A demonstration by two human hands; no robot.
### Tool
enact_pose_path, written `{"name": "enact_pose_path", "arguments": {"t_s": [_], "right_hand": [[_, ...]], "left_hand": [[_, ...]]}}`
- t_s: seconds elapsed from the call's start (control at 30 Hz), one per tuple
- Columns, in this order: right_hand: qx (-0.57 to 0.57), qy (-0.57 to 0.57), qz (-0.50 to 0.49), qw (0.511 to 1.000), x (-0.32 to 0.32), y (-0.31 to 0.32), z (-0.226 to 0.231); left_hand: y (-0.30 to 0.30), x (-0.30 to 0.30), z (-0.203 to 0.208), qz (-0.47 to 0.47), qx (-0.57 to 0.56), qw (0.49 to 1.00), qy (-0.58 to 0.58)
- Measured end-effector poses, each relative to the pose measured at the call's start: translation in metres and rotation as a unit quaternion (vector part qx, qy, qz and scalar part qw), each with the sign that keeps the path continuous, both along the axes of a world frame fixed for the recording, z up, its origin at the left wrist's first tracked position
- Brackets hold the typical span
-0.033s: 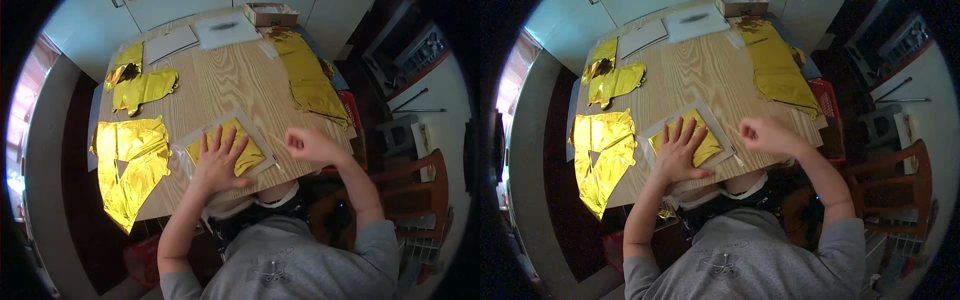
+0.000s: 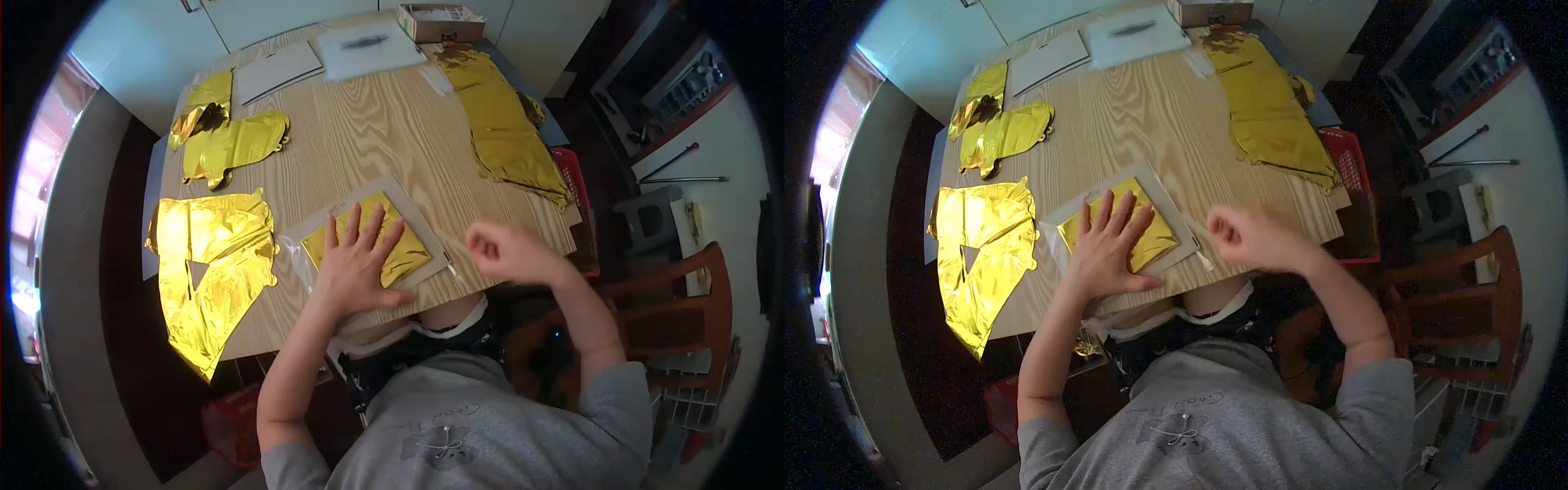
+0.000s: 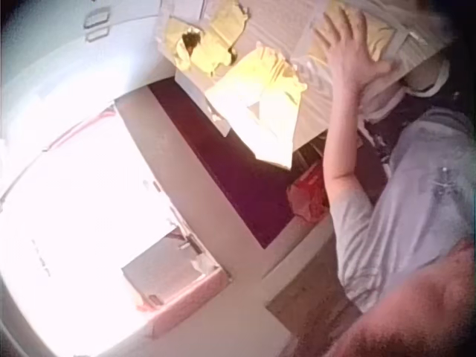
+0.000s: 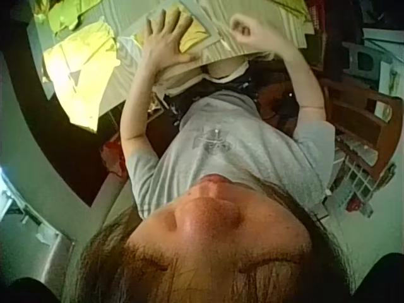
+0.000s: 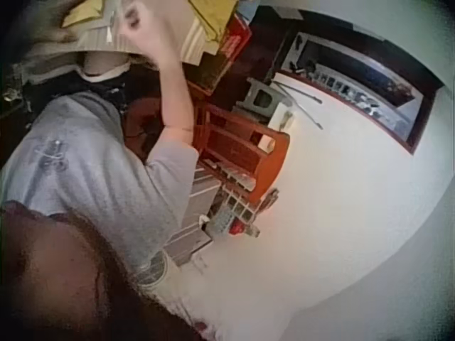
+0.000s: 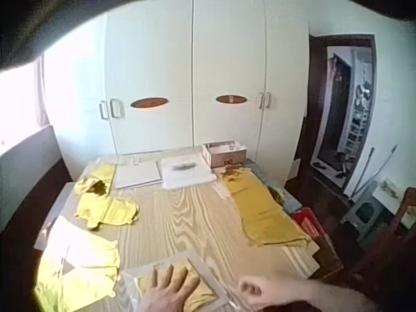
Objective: The recorder is assembling gold-colored foil sheets onto white rods using small fasteners at a wooden workstation.
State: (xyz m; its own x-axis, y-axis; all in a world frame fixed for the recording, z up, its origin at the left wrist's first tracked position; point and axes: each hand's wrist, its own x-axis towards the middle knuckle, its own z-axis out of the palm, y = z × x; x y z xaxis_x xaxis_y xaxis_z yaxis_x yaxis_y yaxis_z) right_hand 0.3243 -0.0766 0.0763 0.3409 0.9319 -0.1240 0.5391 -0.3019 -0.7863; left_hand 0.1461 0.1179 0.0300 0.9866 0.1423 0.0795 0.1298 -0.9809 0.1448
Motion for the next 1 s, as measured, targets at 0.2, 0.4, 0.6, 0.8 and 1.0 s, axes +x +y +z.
{"name": "enact_pose_path", "arguments": {"t_s": [0.2, 0.4, 0.6, 0.8, 1.0], "right_hand": [[0.088, 0.000, 0.072, 0.994, -0.052, -0.038, -0.026], [0.160, -0.034, 0.081, 0.983, -0.075, -0.026, -0.047], [0.141, -0.113, 0.097, 0.979, -0.079, -0.014, -0.046], [0.134, -0.181, 0.032, 0.974, -0.076, -0.008, -0.053], [0.159, -0.249, -0.041, 0.954, -0.063, -0.002, -0.064]], "left_hand": [[0.005, -0.006, 0.000, -0.021, -0.048, 0.997, -0.054], [0.006, -0.007, -0.004, -0.043, -0.052, 0.994, -0.085], [0.008, -0.008, -0.004, -0.042, -0.061, 0.994, -0.083], [0.008, -0.009, -0.003, -0.046, -0.055, 0.995, -0.077], [0.006, -0.009, -0.003, -0.044, -0.034, 0.997, -0.056]]}}
